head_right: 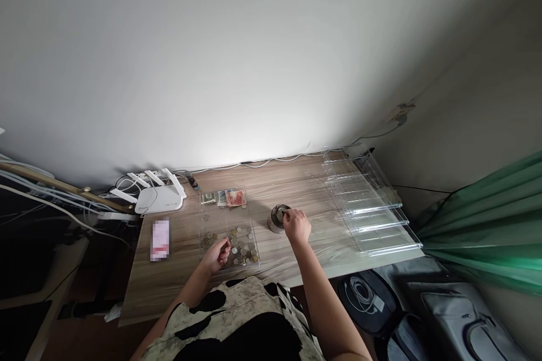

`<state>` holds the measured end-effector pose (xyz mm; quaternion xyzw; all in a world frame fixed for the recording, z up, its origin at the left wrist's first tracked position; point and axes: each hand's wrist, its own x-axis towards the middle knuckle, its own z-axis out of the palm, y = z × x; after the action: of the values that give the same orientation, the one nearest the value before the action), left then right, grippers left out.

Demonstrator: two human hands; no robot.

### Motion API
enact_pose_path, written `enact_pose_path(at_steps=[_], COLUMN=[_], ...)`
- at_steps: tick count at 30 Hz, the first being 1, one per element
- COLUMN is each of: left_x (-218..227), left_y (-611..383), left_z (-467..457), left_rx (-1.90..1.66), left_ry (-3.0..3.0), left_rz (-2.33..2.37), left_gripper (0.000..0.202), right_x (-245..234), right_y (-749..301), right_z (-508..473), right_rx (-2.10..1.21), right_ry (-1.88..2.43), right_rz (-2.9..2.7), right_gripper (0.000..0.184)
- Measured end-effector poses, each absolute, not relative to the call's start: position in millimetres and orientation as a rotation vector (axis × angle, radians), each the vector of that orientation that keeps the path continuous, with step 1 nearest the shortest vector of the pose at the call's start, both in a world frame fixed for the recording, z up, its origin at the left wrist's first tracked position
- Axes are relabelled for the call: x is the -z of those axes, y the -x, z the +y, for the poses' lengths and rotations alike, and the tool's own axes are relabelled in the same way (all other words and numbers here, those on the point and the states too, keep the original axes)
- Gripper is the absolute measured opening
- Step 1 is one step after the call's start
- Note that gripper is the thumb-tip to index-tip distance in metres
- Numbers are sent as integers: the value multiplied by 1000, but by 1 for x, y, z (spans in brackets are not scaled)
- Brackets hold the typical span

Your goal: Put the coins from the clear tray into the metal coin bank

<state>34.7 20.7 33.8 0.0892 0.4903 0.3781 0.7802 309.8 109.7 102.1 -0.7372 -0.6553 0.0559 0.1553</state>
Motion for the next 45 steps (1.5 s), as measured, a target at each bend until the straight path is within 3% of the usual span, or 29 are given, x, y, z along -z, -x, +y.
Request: enact_pose_path(at_steps=[9,17,24,29,33,36,41,45], left_x=[-39,-42,-37,-37,-35,-34,-36,-38], left_y=[-33,-37,-40,-43,-39,-36,-37,-36], left_z=[22,23,15,16,18,17,15,14], left_rx=[-731,-702,-664,-722,-767,-779,-794,-801], left_ry=[-232,-328,-334,-295,-196,-144,-163,-188], left_rz=[1073,1027,984,866,885,873,853,900], left_gripper=[44,45,47,43,28,21,30,21], right_x=[-113,-80,-54,-74,-95,-107,-109,-99], right_y=[-281,-186,-178,-205,-258,-298,-320,-313], right_z=[97,69,68,73,87,100,107,104], right_rx=[-193,-1371,-1782,-1424,-888,-679,-353,-274], right_ry=[1787,1428,1329,1473,1650,1740,2030,2147], right_rz=[-1761,-1936,-1555,-1545,-1300,-1205,-1505,-1722], right_gripper=[32,30,23,21,33,39,24,18])
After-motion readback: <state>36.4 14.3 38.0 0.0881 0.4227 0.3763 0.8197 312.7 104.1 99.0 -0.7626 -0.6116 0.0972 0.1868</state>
